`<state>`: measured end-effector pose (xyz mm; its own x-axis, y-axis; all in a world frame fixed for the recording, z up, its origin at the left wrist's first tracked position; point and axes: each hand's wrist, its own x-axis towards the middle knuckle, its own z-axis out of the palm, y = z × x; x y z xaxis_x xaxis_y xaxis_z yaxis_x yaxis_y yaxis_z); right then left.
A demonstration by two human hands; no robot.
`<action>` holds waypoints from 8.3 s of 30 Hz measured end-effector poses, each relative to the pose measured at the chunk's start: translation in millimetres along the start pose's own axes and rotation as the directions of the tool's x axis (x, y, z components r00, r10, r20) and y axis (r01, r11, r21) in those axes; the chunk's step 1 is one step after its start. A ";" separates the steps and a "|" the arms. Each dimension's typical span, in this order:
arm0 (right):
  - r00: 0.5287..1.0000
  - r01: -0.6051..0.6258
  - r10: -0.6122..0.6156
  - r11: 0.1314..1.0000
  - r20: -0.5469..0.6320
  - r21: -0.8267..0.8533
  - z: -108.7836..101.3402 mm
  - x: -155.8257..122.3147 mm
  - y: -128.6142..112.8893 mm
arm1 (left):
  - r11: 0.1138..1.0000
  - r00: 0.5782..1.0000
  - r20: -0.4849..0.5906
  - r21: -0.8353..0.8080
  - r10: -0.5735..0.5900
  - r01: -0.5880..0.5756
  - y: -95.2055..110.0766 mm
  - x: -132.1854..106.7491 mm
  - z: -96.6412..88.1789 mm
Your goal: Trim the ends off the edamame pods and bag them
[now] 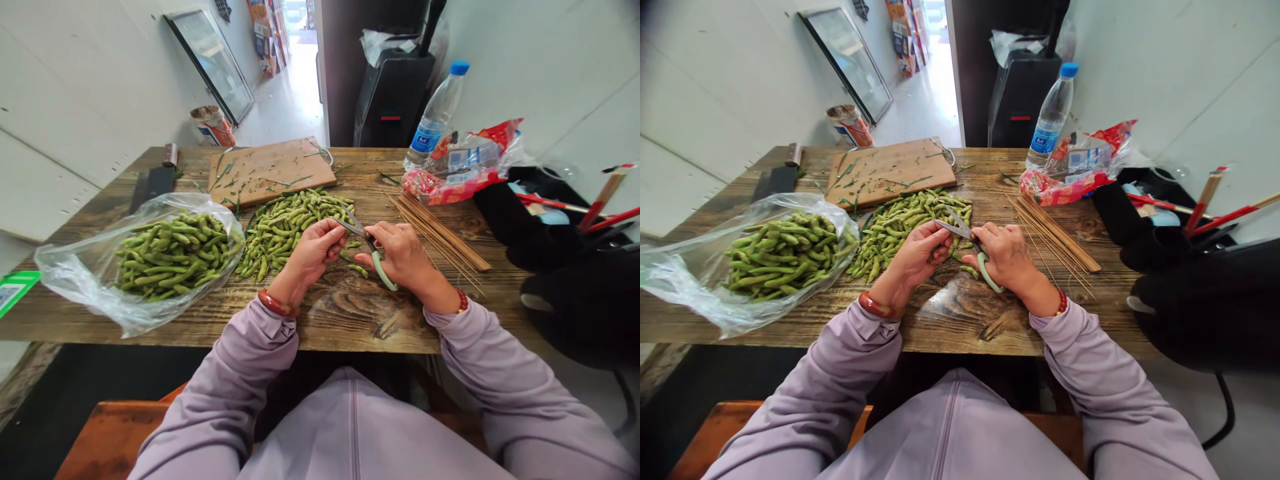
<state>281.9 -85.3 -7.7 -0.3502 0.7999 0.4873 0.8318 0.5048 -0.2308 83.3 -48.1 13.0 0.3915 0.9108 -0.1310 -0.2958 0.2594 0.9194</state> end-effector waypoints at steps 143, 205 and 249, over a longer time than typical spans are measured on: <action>0.989 -0.117 0.114 0.993 0.099 0.027 -0.2 1.0 3.0 | 0.959 0.993 -0.045 0.269 0.110 -0.094 1.8 -1.2 -0.7; 0.997 -0.071 0.072 0.995 -0.023 0.067 10.9 -0.4 6.1 | -0.394 0.921 0.322 0.893 0.221 -0.218 -10.5 13.1 -20.6; 0.994 -0.110 0.109 0.988 0.012 0.110 7.4 -0.9 5.2 | 0.737 0.964 0.023 0.640 0.264 -0.217 -6.6 12.0 -33.1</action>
<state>283.3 -81.0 -15.6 -0.2626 0.8540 0.4491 0.8130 0.4465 -0.3737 61.1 -28.3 -6.9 0.3195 0.9393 0.1253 0.2546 -0.2124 0.9434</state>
